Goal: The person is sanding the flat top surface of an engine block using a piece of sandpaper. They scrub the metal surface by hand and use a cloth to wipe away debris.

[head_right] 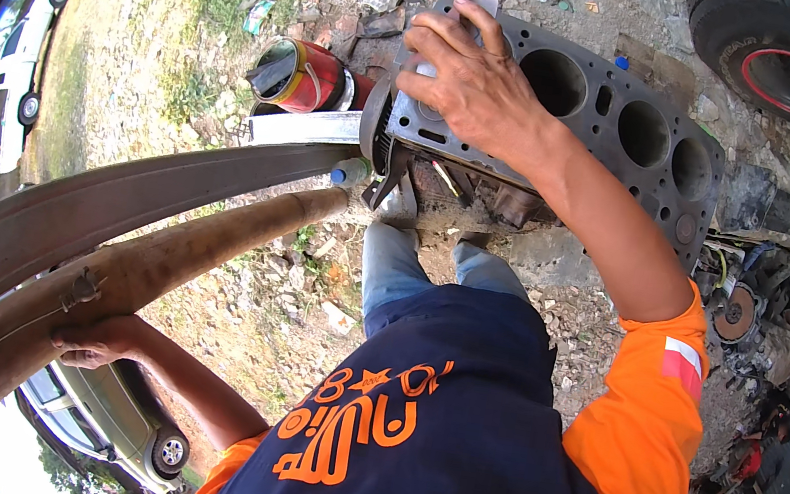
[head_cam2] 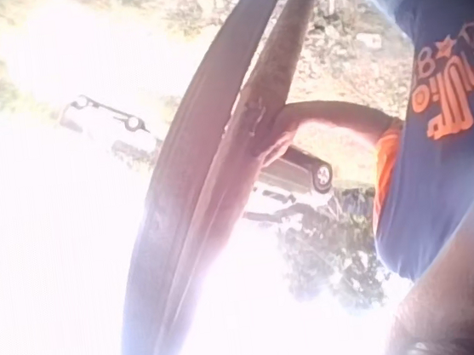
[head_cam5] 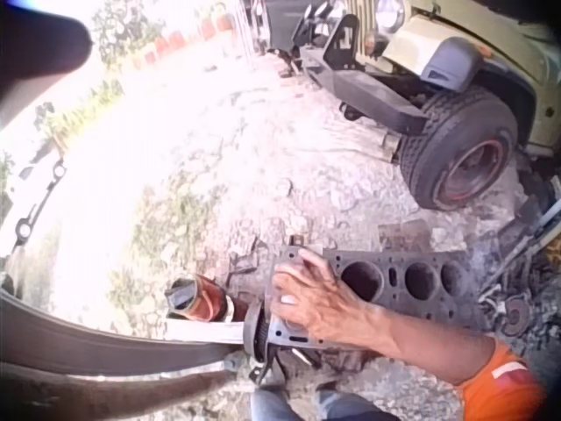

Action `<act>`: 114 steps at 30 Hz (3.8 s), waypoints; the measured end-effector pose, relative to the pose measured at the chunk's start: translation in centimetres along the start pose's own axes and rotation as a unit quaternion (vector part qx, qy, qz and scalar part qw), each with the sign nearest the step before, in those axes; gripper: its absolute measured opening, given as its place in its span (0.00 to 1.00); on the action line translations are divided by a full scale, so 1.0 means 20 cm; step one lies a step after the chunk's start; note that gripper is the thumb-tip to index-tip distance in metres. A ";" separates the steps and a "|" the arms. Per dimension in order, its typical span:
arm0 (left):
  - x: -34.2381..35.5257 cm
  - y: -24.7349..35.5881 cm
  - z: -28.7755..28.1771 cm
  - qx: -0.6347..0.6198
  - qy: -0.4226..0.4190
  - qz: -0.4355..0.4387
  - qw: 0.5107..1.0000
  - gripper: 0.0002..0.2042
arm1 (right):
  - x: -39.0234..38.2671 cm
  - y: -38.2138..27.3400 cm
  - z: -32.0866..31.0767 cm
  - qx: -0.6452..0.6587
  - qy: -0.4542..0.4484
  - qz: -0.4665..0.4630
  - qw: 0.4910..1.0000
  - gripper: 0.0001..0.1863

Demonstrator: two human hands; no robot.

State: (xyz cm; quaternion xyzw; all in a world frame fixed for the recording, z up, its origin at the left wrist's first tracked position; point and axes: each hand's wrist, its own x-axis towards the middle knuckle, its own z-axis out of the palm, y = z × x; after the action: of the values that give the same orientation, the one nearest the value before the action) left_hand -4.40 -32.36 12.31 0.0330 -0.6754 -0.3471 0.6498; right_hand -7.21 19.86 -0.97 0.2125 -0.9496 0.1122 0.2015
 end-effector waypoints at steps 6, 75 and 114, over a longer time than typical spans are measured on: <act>-0.01 -0.01 0.02 0.004 0.011 0.007 1.000 0.25 | 0.01 0.06 0.02 -0.034 0.012 0.015 0.999 0.16; -0.01 -0.05 -0.01 -0.013 0.009 0.011 1.000 0.27 | 0.05 0.07 0.04 -0.035 0.026 0.026 0.999 0.15; -0.02 -0.03 0.00 -0.011 0.012 0.000 1.000 0.25 | 0.06 0.09 0.04 -0.012 0.043 0.047 0.998 0.14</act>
State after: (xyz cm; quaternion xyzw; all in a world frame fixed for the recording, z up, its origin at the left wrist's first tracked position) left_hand -4.60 -32.60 11.76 0.0304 -0.6634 -0.3543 0.6584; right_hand -9.24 20.91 -1.40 0.1605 -0.9501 0.1192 0.2395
